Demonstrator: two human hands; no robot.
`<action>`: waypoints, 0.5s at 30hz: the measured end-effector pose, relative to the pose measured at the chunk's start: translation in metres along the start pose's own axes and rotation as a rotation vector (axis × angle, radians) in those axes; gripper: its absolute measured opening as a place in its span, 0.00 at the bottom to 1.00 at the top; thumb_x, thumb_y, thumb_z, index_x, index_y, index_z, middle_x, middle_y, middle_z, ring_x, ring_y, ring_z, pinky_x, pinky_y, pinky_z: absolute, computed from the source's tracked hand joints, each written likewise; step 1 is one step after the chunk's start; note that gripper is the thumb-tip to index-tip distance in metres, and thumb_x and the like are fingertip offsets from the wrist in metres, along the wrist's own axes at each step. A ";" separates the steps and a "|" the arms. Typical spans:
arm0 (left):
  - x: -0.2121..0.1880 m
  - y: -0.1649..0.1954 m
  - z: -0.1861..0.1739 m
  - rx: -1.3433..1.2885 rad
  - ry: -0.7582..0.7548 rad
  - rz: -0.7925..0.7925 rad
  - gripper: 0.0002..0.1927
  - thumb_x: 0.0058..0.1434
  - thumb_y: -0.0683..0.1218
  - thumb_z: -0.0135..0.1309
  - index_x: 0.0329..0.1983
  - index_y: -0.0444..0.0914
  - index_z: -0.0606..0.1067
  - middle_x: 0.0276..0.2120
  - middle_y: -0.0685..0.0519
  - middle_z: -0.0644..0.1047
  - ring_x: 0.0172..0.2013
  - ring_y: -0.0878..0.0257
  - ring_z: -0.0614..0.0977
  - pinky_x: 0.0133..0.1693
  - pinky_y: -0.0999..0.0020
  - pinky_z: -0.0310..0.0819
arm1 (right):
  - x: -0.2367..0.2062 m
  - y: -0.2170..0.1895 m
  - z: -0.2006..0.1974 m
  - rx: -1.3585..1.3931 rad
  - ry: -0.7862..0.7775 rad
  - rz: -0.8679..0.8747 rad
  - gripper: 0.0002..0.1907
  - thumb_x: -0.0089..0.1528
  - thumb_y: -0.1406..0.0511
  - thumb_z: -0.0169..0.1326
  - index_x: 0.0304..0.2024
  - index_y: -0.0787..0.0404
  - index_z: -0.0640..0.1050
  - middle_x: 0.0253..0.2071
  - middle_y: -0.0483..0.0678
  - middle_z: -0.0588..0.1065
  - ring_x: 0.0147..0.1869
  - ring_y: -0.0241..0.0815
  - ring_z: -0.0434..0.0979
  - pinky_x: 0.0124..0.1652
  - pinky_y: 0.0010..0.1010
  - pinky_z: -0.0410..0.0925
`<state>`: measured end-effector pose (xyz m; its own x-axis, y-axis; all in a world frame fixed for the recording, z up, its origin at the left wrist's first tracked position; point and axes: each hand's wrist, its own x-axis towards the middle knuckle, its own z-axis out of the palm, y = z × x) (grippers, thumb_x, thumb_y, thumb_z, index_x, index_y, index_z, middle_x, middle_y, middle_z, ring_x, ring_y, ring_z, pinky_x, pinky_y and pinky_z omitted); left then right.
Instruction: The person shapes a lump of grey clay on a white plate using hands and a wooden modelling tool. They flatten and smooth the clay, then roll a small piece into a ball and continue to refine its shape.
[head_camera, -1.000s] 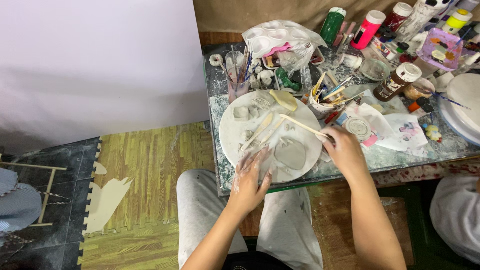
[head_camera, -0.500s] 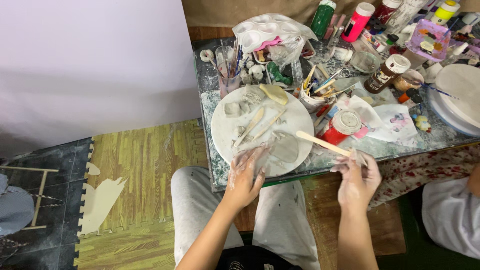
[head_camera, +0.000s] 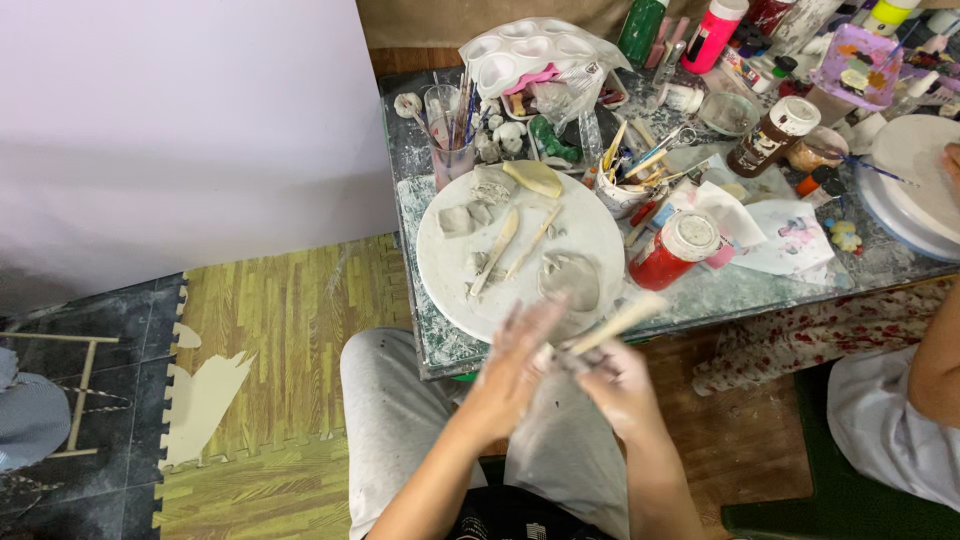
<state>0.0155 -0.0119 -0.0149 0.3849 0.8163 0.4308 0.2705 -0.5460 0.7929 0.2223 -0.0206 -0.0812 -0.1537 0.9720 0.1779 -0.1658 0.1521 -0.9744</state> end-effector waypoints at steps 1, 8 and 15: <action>0.002 -0.005 -0.004 0.029 0.063 -0.025 0.28 0.77 0.54 0.29 0.77 0.41 0.60 0.74 0.44 0.66 0.75 0.45 0.62 0.76 0.45 0.40 | 0.000 0.002 -0.004 0.020 0.060 -0.020 0.17 0.63 0.76 0.54 0.55 0.71 0.77 0.47 0.56 0.81 0.48 0.40 0.82 0.45 0.27 0.74; 0.007 -0.029 -0.021 0.187 0.146 -0.133 0.31 0.64 0.39 0.52 0.71 0.38 0.64 0.62 0.41 0.73 0.66 0.41 0.68 0.66 0.49 0.58 | 0.013 -0.009 -0.033 -0.328 0.190 -0.113 0.12 0.65 0.74 0.54 0.51 0.68 0.73 0.41 0.49 0.77 0.42 0.36 0.76 0.40 0.24 0.70; 0.016 -0.032 -0.013 0.250 0.198 0.040 0.30 0.63 0.39 0.53 0.69 0.37 0.65 0.60 0.41 0.75 0.62 0.44 0.74 0.63 0.51 0.65 | 0.031 -0.041 -0.040 -0.608 -0.130 -0.264 0.10 0.62 0.73 0.60 0.44 0.65 0.72 0.41 0.49 0.80 0.45 0.37 0.83 0.43 0.27 0.74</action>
<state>0.0017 0.0208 -0.0281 0.2267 0.8007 0.5545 0.4764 -0.5877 0.6539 0.2634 0.0105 -0.0414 -0.3059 0.8645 0.3988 0.3576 0.4925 -0.7934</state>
